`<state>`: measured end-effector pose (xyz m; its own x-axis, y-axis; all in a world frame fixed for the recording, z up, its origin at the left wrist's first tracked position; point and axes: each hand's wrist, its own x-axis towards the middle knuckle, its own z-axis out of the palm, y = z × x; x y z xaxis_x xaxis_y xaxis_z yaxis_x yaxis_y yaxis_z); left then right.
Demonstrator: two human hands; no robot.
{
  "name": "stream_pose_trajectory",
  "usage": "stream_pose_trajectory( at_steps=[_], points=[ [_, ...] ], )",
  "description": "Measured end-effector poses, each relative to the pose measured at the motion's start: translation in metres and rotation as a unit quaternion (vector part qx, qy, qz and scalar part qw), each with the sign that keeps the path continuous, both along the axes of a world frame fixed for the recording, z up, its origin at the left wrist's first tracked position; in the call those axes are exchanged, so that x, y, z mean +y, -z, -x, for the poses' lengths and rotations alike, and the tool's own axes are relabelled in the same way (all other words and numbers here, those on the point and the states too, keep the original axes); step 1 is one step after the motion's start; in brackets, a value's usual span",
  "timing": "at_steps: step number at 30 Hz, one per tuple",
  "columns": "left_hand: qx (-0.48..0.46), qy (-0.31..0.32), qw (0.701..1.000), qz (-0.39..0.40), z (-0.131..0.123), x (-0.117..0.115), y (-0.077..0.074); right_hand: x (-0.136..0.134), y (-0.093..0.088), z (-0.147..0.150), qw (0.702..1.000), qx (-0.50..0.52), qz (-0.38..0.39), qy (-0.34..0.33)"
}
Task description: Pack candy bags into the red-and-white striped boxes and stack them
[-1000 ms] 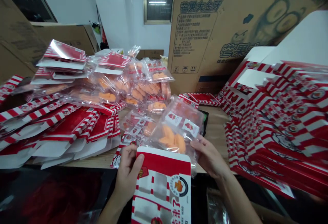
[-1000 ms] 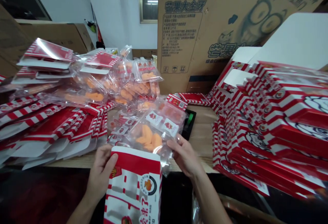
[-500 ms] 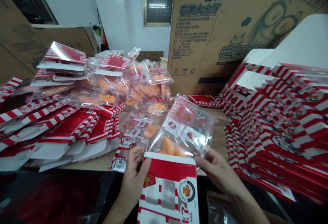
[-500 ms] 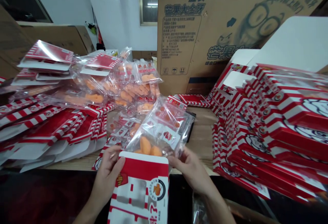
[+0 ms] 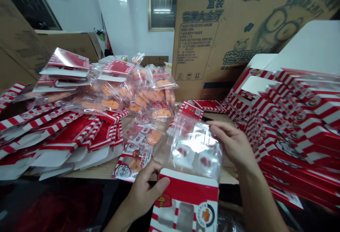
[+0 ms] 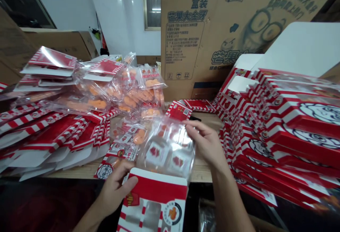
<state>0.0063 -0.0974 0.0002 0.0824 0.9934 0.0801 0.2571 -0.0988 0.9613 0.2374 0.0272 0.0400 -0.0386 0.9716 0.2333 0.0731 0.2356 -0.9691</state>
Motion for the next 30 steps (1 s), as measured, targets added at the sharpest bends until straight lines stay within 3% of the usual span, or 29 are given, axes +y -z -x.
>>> stream_pose_trajectory(
  at_steps=[2, 4, 6, 8, 10, 13, 15, 18, 20, 22, 24, 26, 30],
  points=[
    [-0.026, -0.067, 0.997, -0.011, 0.000, -0.002, 0.009, -0.014, 0.004, 0.001, 0.985, -0.061, 0.014, -0.159],
    [-0.030, -0.100, 0.994, -0.031, 0.002, -0.003, 0.016, -0.032, 0.014, 0.005, 0.941, -0.087, 0.046, -0.325],
    [-0.022, -0.107, 0.993, -0.039, 0.003, -0.002, 0.019, -0.050, 0.031, 0.009, 0.908, -0.089, 0.079, -0.402],
    [-0.016, -0.104, 0.994, -0.028, 0.005, -0.002, 0.020, -0.064, 0.049, 0.013, 0.921, -0.064, 0.116, -0.367],
    [-0.033, -0.105, 0.994, -0.007, 0.007, -0.002, 0.021, -0.072, 0.066, 0.016, 0.948, 0.002, 0.150, -0.280],
    [-0.074, -0.115, 0.990, 0.021, 0.010, -0.004, 0.024, -0.078, 0.081, 0.024, 0.962, 0.099, 0.180, -0.182],
    [-0.088, -0.117, 0.988, 0.039, 0.011, -0.008, 0.028, -0.078, 0.082, 0.032, 0.962, 0.094, 0.192, -0.171],
    [-0.111, -0.131, 0.983, 0.064, 0.010, -0.016, 0.035, -0.070, 0.077, 0.046, 0.946, 0.091, 0.233, -0.207],
    [-0.125, -0.134, 0.979, 0.089, 0.010, -0.024, 0.040, -0.057, 0.076, 0.056, 0.931, 0.117, 0.263, -0.222],
    [-0.146, -0.130, 0.973, 0.125, 0.015, -0.029, 0.044, -0.038, 0.080, 0.069, 0.932, 0.122, 0.284, -0.190],
    [-0.164, -0.168, 0.959, 0.157, 0.027, -0.029, 0.042, -0.016, 0.090, 0.085, 0.937, 0.096, 0.305, -0.142],
    [-0.154, -0.247, 0.944, 0.154, 0.046, -0.023, 0.033, 0.004, 0.104, 0.105, 0.934, 0.067, 0.328, -0.127],
    [-0.059, -0.386, 0.919, 0.058, 0.094, 0.005, 0.002, 0.021, 0.120, 0.141, 0.940, 0.076, 0.311, -0.115]
  ],
)
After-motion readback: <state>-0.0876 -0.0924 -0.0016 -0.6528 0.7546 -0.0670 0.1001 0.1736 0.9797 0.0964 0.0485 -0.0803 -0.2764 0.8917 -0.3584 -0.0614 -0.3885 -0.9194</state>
